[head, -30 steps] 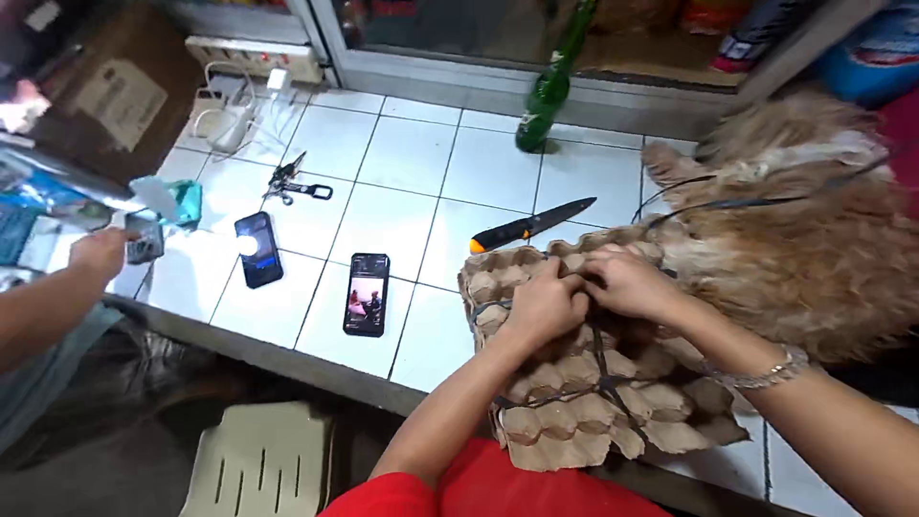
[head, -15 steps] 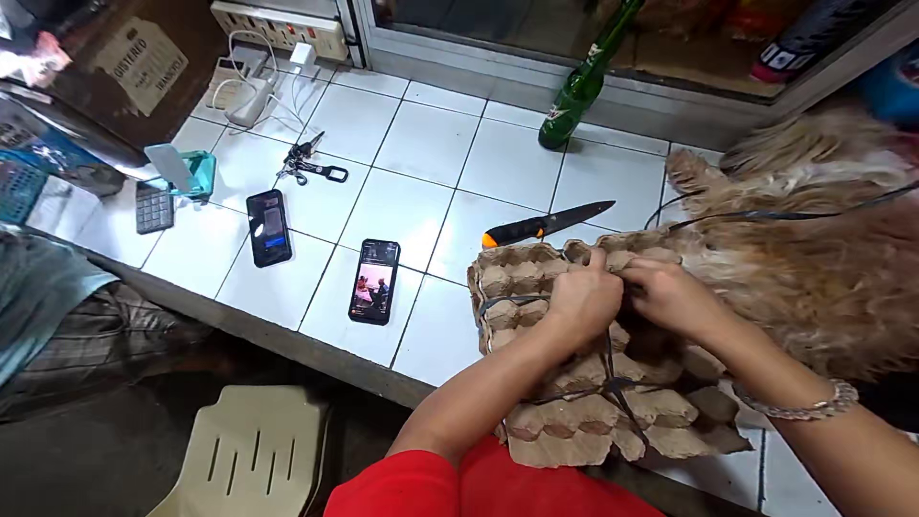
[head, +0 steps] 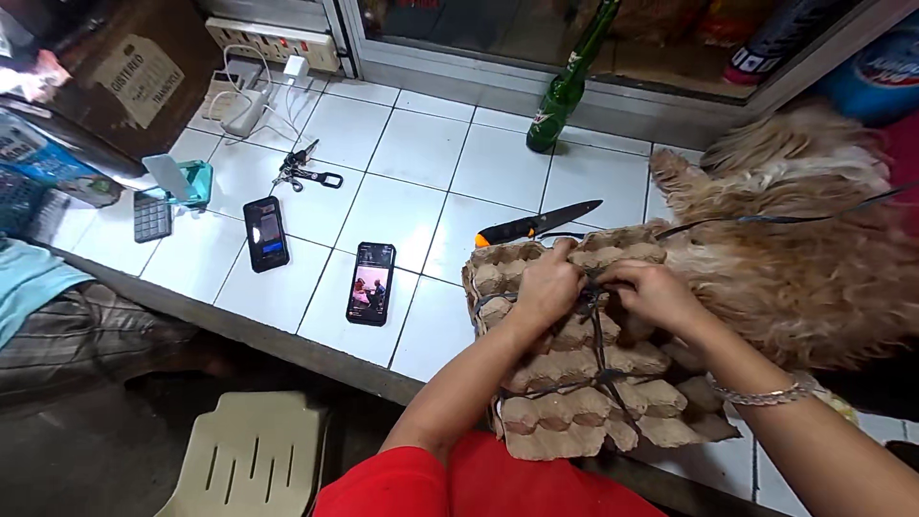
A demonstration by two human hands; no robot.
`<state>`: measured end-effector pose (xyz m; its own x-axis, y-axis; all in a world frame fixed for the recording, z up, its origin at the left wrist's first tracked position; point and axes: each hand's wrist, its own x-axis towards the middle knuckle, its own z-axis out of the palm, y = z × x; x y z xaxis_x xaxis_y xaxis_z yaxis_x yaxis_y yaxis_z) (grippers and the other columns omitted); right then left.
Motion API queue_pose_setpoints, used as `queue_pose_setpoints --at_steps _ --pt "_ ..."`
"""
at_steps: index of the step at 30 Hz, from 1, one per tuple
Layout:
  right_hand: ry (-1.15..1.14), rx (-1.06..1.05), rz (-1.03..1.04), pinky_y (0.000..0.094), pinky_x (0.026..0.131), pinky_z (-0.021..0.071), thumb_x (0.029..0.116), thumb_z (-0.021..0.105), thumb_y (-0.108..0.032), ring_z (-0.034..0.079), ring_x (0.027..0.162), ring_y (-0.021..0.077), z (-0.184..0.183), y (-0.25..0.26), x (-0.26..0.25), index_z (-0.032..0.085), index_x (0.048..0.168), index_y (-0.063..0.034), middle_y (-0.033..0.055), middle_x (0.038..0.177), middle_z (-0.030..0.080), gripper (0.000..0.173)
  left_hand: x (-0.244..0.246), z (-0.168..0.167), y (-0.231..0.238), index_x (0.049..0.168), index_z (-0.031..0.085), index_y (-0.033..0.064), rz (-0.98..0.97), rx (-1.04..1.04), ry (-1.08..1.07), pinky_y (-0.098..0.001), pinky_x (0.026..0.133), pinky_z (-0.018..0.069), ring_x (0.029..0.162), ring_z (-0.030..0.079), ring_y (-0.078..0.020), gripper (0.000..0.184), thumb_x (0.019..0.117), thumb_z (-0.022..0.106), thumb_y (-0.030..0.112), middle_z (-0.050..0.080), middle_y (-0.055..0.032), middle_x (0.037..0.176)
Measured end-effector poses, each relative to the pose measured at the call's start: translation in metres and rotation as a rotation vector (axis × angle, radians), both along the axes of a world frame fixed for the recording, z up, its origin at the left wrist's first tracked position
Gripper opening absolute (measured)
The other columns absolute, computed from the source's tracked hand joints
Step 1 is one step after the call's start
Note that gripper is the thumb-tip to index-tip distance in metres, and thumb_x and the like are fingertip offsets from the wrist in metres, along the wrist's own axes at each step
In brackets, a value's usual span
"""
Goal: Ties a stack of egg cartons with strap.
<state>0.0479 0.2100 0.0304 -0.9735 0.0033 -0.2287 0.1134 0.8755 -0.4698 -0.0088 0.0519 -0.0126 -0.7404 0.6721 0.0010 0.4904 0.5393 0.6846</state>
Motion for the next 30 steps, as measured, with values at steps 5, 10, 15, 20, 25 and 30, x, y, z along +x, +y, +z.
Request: queue_pose_setpoints --at_steps 5,10,15,20,25,30 --pt "-0.132 -0.139 0.055 0.0574 0.108 0.0381 0.0947 0.052 0.015 0.051 0.124 0.0435 -0.005 0.014 -0.014 0.074 0.102 0.0101 0.0295 0.125 0.059 0.023 -0.006 0.007 -0.003 0.098 0.079 0.0037 -0.013 0.044 -0.131 -0.0558 0.099 0.0487 0.126 0.057 -0.0351 0.016 0.0972 0.068 0.015 0.054 -0.0149 0.148" --pt "-0.233 -0.260 -0.048 0.0502 0.101 0.0408 0.0995 0.047 0.010 0.051 0.116 0.0329 -0.003 0.011 -0.017 0.071 0.104 0.0109 0.0255 0.125 0.053 0.025 0.002 0.012 -0.006 0.101 0.077 0.0021 0.090 0.120 -0.226 -0.0535 0.107 0.0378 0.124 0.054 -0.0337 0.014 0.0960 0.067 0.011 0.062 -0.0150 0.133" --pt "-0.188 -0.336 -0.337 0.0533 0.098 0.0417 0.1066 0.050 -0.009 0.053 0.113 0.0347 -0.006 -0.011 -0.023 0.069 0.107 0.0093 0.0261 0.122 0.056 0.027 0.024 0.029 -0.009 0.096 0.075 -0.0009 0.263 0.210 -0.413 -0.0525 0.115 0.0298 0.130 0.046 -0.0356 0.027 0.1028 0.055 0.015 0.057 -0.0178 0.134" --pt "-0.257 -0.277 -0.383 0.0520 0.090 0.0430 0.1011 0.062 -0.008 0.052 0.102 0.0327 0.003 -0.026 -0.033 0.071 0.097 0.0065 0.0235 0.114 0.056 0.017 0.048 0.066 -0.021 0.099 0.074 -0.0056 0.093 0.266 -0.509 -0.0537 0.111 0.0336 0.130 0.046 -0.0384 0.031 0.1042 0.052 0.016 0.061 -0.0223 0.129" --pt "-0.297 -0.248 -0.449 0.0405 0.073 0.0431 0.0988 0.066 -0.010 0.048 0.080 0.0200 -0.003 -0.029 -0.040 0.069 0.091 0.0031 0.0135 0.099 0.053 0.015 0.077 0.100 -0.058 0.103 0.065 -0.0109 -0.113 0.256 -0.514 -0.0457 0.089 0.0481 0.092 0.064 -0.0303 0.042 0.1119 0.038 0.020 0.065 -0.0208 0.091" --pt "-0.207 -0.120 -0.386 0.0620 0.084 0.0432 0.0974 0.068 -0.010 0.055 0.099 0.0376 -0.020 -0.019 -0.037 0.073 0.093 0.0046 0.0243 0.110 0.059 0.016 0.123 0.124 -0.096 0.079 0.068 -0.0049 -0.138 0.595 -0.126 -0.0392 0.056 0.0525 0.064 0.068 -0.0238 0.026 0.0986 0.059 0.009 0.066 -0.0134 0.068"
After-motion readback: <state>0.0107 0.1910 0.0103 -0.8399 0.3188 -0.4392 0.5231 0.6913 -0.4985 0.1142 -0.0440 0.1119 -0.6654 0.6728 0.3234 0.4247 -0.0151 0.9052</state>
